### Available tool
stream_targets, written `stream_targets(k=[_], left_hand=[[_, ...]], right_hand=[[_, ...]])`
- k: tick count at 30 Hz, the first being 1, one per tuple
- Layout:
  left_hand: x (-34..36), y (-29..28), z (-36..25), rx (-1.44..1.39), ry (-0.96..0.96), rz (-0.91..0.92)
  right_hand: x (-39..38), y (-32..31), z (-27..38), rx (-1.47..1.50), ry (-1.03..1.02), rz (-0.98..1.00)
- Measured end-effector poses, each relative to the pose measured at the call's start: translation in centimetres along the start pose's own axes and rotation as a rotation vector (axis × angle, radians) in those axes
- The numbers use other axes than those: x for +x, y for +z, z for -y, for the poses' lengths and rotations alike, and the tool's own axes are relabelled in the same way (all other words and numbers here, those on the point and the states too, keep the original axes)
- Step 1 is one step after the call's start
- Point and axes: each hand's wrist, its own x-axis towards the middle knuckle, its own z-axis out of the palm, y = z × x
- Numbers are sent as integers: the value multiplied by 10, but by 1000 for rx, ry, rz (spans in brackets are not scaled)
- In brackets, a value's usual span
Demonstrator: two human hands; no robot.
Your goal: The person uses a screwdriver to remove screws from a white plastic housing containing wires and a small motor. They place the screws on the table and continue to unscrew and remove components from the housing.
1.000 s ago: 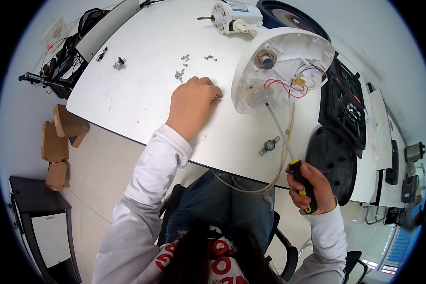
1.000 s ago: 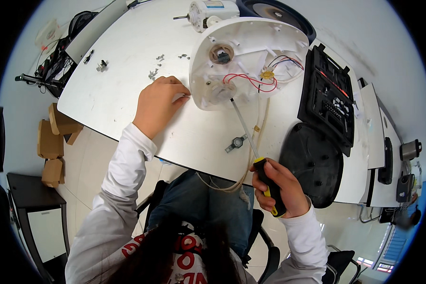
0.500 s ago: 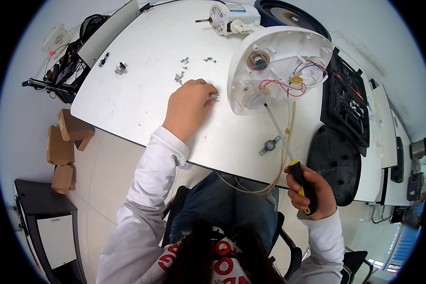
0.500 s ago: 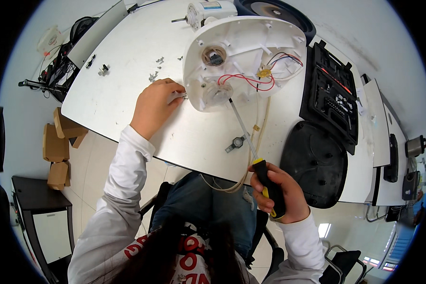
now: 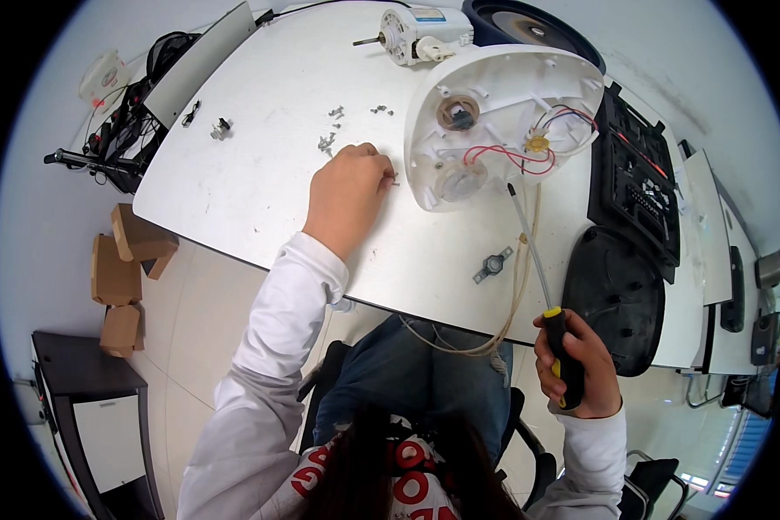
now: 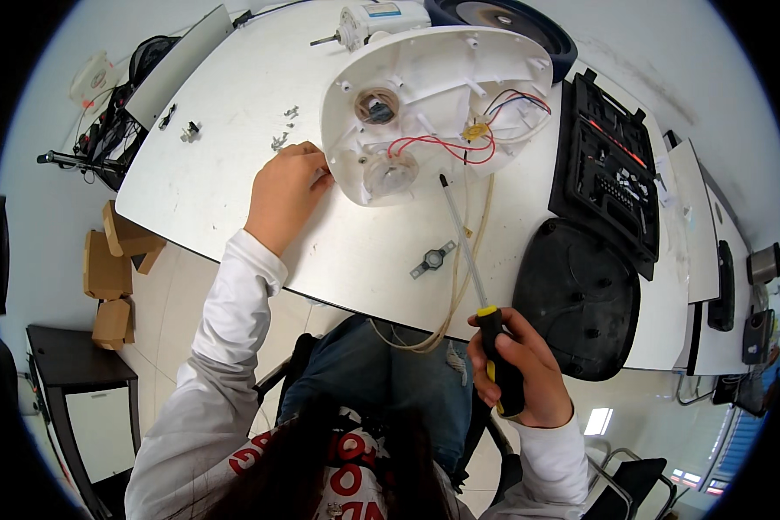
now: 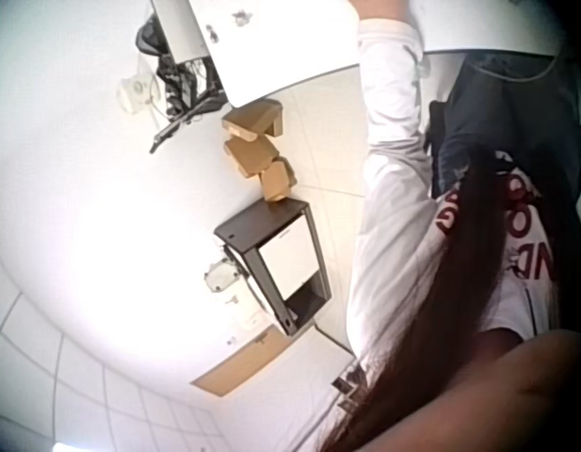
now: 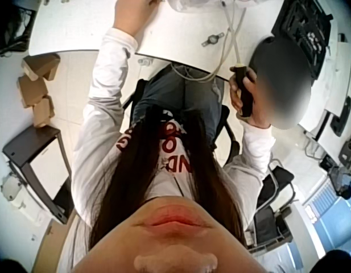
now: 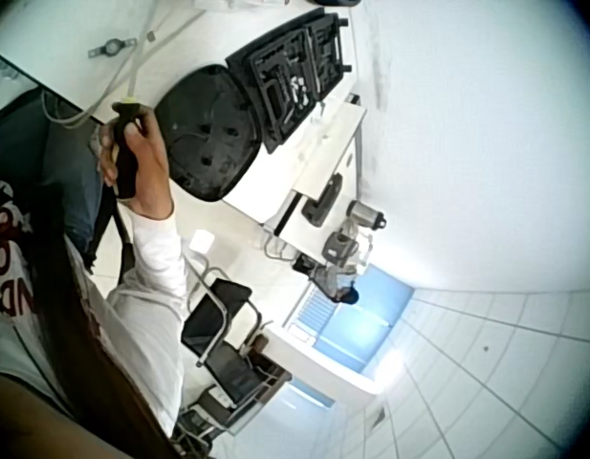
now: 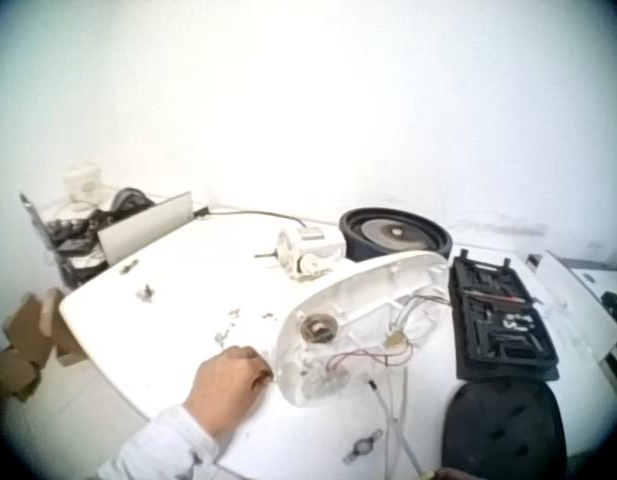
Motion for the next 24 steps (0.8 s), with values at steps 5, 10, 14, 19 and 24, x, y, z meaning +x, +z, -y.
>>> stream_targets(k=[5,10,14,19,24], left_hand=[[-1,-1,1,83,31,-20],[-19,-22,0,-55,-20,-219],[-37,-48,-22,-900,-175,-15],[-46,-62,-41,-1009,-114,71],[-46,-66,-46,-968,-68,41]], right_hand=[[-6,0,-2,-144,-65,-73],[-14,11,0,-950,-438,-270],[-12,18,5,-1658,-877,-481],[-10,22,13,-1824,-1062,-507],[-9,22,13,-1816,-1030,-461]])
